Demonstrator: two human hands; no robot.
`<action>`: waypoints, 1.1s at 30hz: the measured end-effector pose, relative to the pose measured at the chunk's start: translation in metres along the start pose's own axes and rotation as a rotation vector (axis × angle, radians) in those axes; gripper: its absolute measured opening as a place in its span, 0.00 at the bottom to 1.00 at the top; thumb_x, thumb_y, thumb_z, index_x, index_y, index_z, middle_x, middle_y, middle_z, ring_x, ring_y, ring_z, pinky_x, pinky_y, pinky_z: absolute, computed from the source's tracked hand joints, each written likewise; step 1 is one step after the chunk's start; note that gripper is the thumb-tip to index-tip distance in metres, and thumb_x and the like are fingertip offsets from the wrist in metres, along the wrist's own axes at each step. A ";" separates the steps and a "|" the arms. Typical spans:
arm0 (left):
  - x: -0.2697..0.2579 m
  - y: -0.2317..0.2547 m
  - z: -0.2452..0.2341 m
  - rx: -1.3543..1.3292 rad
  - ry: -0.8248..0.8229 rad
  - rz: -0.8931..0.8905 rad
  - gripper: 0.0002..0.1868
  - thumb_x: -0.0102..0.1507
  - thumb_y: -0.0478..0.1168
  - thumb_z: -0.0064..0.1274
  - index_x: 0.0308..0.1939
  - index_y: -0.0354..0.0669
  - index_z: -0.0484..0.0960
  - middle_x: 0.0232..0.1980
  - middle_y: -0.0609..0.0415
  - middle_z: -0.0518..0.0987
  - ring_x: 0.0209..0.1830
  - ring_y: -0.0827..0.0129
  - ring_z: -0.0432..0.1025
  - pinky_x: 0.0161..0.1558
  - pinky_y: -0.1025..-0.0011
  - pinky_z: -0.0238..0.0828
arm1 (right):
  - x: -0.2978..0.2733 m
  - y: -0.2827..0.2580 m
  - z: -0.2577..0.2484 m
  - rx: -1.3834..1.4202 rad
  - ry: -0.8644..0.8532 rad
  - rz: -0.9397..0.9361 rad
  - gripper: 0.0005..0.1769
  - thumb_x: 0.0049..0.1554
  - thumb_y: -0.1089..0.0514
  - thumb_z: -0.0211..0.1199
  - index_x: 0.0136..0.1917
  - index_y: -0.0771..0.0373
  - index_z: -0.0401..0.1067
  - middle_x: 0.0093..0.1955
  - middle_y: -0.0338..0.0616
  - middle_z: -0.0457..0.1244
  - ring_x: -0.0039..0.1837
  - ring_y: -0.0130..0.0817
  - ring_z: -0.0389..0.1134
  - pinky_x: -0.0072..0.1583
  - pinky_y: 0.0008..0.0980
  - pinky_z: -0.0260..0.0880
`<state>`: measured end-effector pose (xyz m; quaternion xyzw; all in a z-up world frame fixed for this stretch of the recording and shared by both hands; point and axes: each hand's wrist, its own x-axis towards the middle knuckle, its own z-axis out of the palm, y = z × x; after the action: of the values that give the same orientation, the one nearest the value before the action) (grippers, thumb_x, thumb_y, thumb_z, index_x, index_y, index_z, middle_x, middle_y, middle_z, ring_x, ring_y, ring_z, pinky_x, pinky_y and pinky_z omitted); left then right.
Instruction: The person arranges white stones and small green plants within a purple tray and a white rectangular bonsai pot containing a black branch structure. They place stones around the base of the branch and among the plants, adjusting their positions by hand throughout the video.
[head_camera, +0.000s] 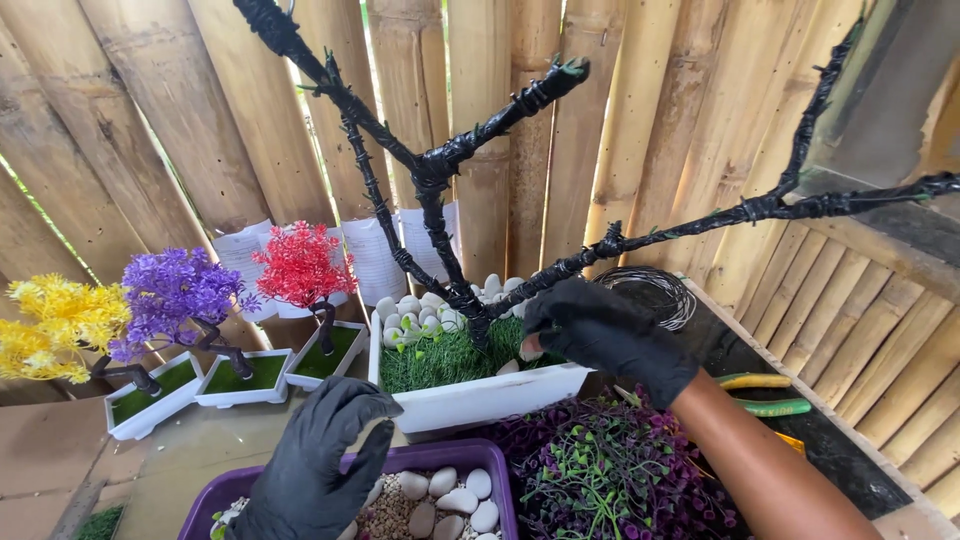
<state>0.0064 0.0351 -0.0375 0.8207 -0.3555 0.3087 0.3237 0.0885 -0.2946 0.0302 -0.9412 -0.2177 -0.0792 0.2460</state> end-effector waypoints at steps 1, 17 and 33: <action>0.000 0.001 0.007 0.053 -0.063 0.022 0.09 0.67 0.39 0.46 0.47 0.46 0.80 0.44 0.53 0.78 0.46 0.59 0.72 0.53 0.59 0.69 | -0.001 0.002 0.006 -0.057 -0.070 -0.015 0.12 0.51 0.43 0.68 0.39 0.53 0.79 0.42 0.34 0.72 0.45 0.31 0.71 0.49 0.35 0.66; -0.020 -0.008 -0.015 0.164 -0.221 0.129 0.09 0.64 0.40 0.49 0.47 0.46 0.77 0.50 0.51 0.76 0.48 0.56 0.71 0.48 0.59 0.69 | -0.008 0.047 -0.011 -0.020 0.011 0.059 0.08 0.52 0.52 0.69 0.46 0.53 0.79 0.38 0.33 0.72 0.40 0.32 0.69 0.45 0.37 0.66; -0.032 -0.042 -0.008 0.129 -0.230 0.136 0.15 0.59 0.38 0.52 0.50 0.47 0.78 0.51 0.48 0.77 0.49 0.53 0.73 0.49 0.56 0.71 | 0.017 0.104 0.024 -0.149 0.163 -0.176 0.09 0.51 0.53 0.70 0.46 0.53 0.76 0.47 0.41 0.70 0.48 0.42 0.70 0.49 0.46 0.69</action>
<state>0.0190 0.0765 -0.0694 0.8438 -0.4246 0.2559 0.2057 0.1517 -0.3578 -0.0306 -0.9245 -0.2723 -0.1928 0.1844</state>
